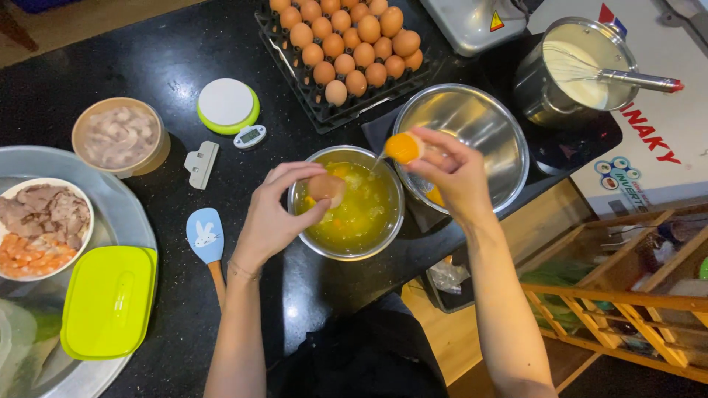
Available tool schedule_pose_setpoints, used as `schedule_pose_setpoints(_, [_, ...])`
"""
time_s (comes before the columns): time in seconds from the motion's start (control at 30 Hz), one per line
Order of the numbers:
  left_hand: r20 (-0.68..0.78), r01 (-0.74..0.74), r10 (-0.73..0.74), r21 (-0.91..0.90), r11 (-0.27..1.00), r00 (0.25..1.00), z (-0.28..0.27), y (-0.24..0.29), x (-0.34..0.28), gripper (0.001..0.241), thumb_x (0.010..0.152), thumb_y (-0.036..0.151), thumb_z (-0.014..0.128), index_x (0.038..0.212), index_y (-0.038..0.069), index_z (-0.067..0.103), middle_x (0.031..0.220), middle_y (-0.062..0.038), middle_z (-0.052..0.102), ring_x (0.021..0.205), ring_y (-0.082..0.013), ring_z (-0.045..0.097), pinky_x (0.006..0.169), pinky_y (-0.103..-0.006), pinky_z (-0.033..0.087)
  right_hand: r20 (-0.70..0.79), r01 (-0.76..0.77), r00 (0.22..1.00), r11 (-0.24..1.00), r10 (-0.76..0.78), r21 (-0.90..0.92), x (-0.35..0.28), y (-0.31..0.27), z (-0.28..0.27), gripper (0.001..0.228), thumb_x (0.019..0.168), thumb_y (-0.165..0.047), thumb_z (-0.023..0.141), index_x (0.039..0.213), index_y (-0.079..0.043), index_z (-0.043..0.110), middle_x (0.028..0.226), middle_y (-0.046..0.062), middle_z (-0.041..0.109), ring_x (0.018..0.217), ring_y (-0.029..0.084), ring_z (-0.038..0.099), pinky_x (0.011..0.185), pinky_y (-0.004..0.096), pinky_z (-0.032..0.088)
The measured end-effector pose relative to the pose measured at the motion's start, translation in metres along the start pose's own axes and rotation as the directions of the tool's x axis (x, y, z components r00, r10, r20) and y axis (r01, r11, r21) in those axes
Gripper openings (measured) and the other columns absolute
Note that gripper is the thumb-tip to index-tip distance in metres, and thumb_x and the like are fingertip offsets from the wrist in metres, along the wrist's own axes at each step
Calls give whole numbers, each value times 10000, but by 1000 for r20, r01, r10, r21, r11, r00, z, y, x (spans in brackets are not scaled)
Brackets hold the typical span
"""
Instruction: Separate egg yolks from egg whites into different bowls.
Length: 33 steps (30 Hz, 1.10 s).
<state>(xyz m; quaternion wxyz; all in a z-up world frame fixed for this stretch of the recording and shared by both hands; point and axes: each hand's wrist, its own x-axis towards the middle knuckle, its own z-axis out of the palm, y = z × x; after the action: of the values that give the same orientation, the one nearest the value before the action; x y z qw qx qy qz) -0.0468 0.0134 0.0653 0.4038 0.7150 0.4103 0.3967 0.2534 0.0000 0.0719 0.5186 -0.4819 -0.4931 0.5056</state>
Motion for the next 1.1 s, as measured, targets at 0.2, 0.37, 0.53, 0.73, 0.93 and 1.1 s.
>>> schedule_pose_setpoints(0.2, [-106,193,-213,-168,967,971,6,-33,-24,401,843,122,797,1227,51,706,1191,-66,697,1055,-153,690,962,-297,544,-233,134,966,989,-115,67,-13,17,-68,489,919,62,691,1395,48,578,1232,134,721,1029,171,737,960,310,605])
schedule_pose_setpoints(0.37, [-117,199,-253,-348,916,960,26,-56,-33,397,897,76,756,1276,15,655,1187,-75,729,1063,-134,703,967,-272,546,-275,-30,960,965,-44,-260,-25,65,-127,483,914,19,714,1388,30,623,1082,115,754,941,148,717,904,278,567])
schedule_pose_setpoints(0.53, [-105,189,-245,-378,906,964,55,-48,-24,396,915,52,743,1292,1,636,1181,-88,739,1064,-134,702,954,-262,540,-309,-359,925,782,223,-509,-28,95,-143,498,866,-14,763,1356,-79,697,904,106,765,774,164,669,743,320,520])
schedule_pose_setpoints(0.73, [-64,194,-244,-429,882,968,122,-30,4,389,924,70,723,1302,30,637,1199,-72,717,1023,-133,699,903,-259,556,-217,-163,974,467,-64,-869,-38,73,-140,407,838,-7,819,1234,-40,731,976,157,711,818,208,709,787,334,596])
schedule_pose_setpoints(0.93, [129,252,-217,-433,865,968,246,28,49,376,922,108,745,1275,24,646,1120,-95,738,995,-143,709,860,-275,580,-432,-39,901,981,-46,-188,-86,12,-169,461,880,-22,772,1326,-10,656,1136,69,683,939,161,750,816,275,613])
schedule_pose_setpoints(1.1, [311,276,-131,-486,829,941,350,67,64,390,915,160,764,1242,5,621,1123,-99,734,1005,-157,728,878,-285,599,-550,-61,834,983,-46,-174,-144,-8,-208,507,863,-4,766,1337,-3,587,1184,67,701,1044,119,691,830,269,595])
